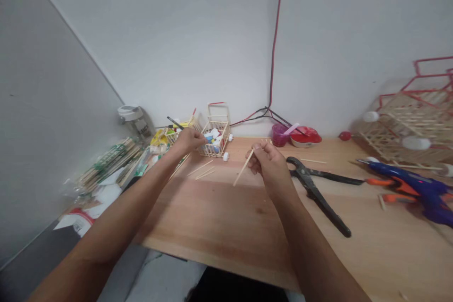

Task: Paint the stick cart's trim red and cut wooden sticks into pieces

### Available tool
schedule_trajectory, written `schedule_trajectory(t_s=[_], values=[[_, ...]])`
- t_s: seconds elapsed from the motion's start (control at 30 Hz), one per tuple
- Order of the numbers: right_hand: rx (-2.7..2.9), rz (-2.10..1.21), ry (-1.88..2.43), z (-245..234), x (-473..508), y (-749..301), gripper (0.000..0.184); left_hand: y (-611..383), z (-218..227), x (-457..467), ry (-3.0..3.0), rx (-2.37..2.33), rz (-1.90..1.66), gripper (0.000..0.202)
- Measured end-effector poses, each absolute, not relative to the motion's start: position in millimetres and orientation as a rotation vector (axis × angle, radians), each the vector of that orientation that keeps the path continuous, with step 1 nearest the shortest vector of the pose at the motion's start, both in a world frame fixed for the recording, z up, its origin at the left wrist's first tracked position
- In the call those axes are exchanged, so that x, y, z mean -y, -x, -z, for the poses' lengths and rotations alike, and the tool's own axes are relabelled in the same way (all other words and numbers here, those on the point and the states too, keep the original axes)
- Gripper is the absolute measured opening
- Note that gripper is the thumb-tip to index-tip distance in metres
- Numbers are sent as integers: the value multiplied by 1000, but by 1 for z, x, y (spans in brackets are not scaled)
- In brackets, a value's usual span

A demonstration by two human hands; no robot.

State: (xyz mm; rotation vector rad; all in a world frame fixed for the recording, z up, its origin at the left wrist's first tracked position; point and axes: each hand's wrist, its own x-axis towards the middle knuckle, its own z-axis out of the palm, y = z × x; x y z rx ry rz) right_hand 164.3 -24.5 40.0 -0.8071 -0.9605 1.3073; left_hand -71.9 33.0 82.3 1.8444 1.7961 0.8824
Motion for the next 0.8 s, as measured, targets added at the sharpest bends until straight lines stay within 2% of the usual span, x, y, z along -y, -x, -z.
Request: schedule_trajectory(t_s=[0.1,0.27,0.43,0.63,0.8], values=[[966,-1299,824,-40,24,-164,38,73,-78,-28,-1753,-1729,-992,18],[963,-1299,840,-39,23,-165,41,88,-88,-10,-1585,-1485,-1110,20],[952,-1341,829,-37,22,-165,37,110,-122,31,-1372,-1071,-1269,30],[923,-1406,775,-35,21,-164,32,131,-169,82,-1324,-941,-1580,19],[912,-1433,745,-36,24,-162,32,139,-194,121,-1226,-814,-1677,22]])
